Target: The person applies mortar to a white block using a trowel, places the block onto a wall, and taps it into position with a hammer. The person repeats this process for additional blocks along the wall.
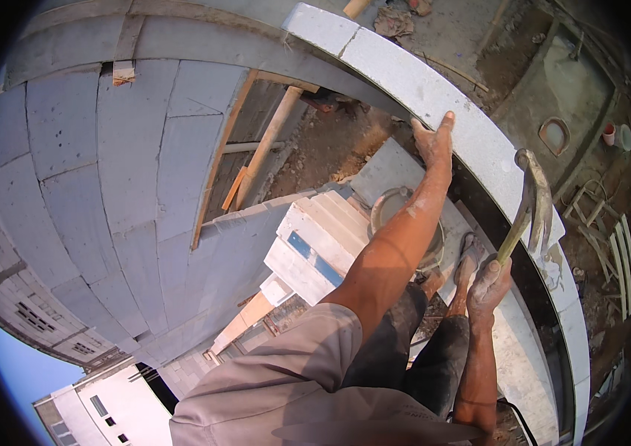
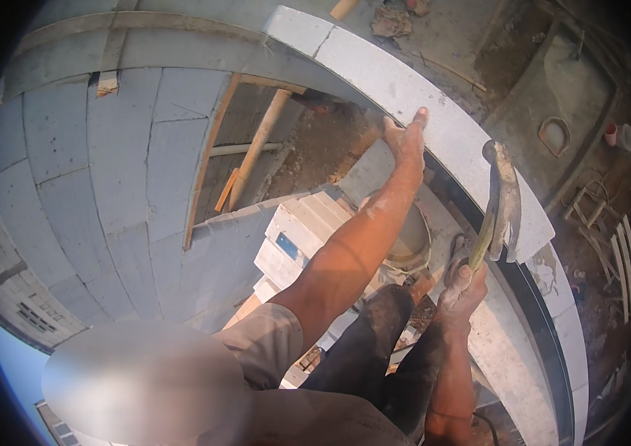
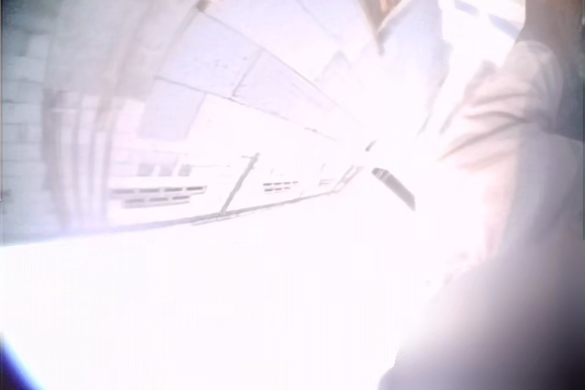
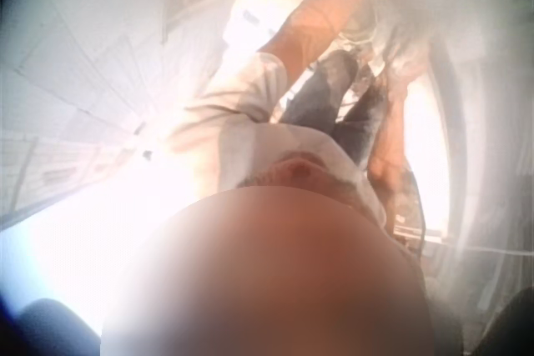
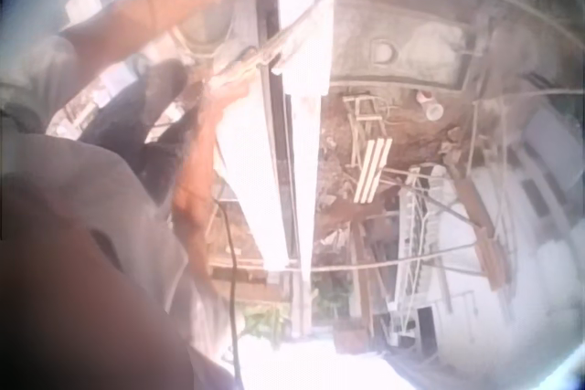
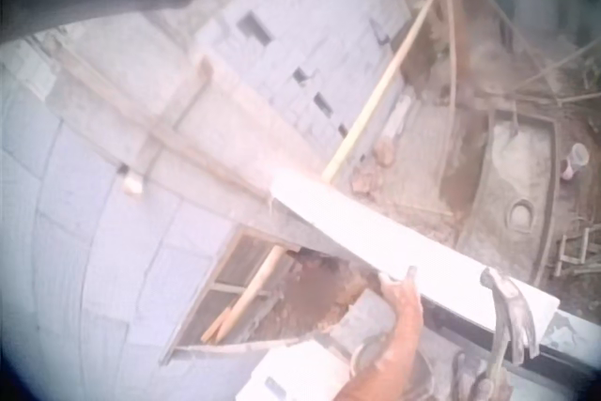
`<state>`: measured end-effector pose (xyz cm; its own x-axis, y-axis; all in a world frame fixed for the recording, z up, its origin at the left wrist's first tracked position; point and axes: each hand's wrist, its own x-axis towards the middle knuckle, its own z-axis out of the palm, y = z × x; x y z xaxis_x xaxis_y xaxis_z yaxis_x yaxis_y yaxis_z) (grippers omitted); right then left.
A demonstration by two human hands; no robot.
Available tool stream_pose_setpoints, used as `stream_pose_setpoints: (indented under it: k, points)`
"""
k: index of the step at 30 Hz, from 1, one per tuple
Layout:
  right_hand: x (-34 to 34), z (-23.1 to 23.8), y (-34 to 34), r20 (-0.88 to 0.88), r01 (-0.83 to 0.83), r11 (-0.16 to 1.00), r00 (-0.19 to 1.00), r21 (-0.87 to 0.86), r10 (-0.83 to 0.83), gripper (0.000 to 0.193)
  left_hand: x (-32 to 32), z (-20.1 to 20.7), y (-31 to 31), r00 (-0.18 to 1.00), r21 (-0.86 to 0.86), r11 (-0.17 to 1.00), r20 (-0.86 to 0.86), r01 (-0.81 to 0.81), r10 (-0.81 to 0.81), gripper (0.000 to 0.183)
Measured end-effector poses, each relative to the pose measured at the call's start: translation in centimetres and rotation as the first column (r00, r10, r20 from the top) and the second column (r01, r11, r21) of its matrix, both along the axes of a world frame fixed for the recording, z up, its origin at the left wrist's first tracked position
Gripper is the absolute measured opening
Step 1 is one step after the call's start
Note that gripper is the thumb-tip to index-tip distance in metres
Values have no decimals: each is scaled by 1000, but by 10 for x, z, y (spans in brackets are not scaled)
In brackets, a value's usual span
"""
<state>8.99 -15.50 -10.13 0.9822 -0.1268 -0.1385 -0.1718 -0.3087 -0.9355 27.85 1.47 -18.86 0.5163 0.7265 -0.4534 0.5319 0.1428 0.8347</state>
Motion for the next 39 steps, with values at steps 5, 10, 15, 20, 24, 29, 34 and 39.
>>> stream_pose_setpoints:
  k: [5, 10, 15, 20, 24, 29, 34, 39]
  points:
    - [20, -27, 8, -370, -87, 984, 929, -157, 23, 43, -1, 5, 2, 999, -3, 1000, -32, 26, -26, 104]
    - [-26, -17, -14, -329, -40, 999, 943, 15, 43, 41, 1, 9, 6, 999, -69, 997, -5, 46, -46, 102]
    - [-87, 8, -49, -415, 61, 998, 908, 0, -56, 48, -5, 24, 23, 951, 426, 857, -25, 290, -309, 110]
    - [-92, 9, -72, -500, 410, 911, 800, 53, -331, 52, 8, 37, 34, 422, 750, -95, -467, 655, -777, 103]
    - [-126, 17, -78, -534, 611, 754, 732, 240, -423, 54, 34, 20, 15, 161, 621, -347, -613, 703, -773, 105]
    - [-175, 30, -81, -815, 646, 752, 502, 130, -289, 48, 32, 19, 22, 111, 527, -373, -676, 764, -728, 100]
    - [-121, -24, -94, -894, 977, 19, 201, 211, -400, 43, 33, 17, 27, 106, 574, -412, -663, 707, -741, 98]
    - [-59, -68, -89, -838, 930, -51, 304, 365, -452, 44, 35, 10, 33, 108, 589, -471, -691, 656, -714, 97]
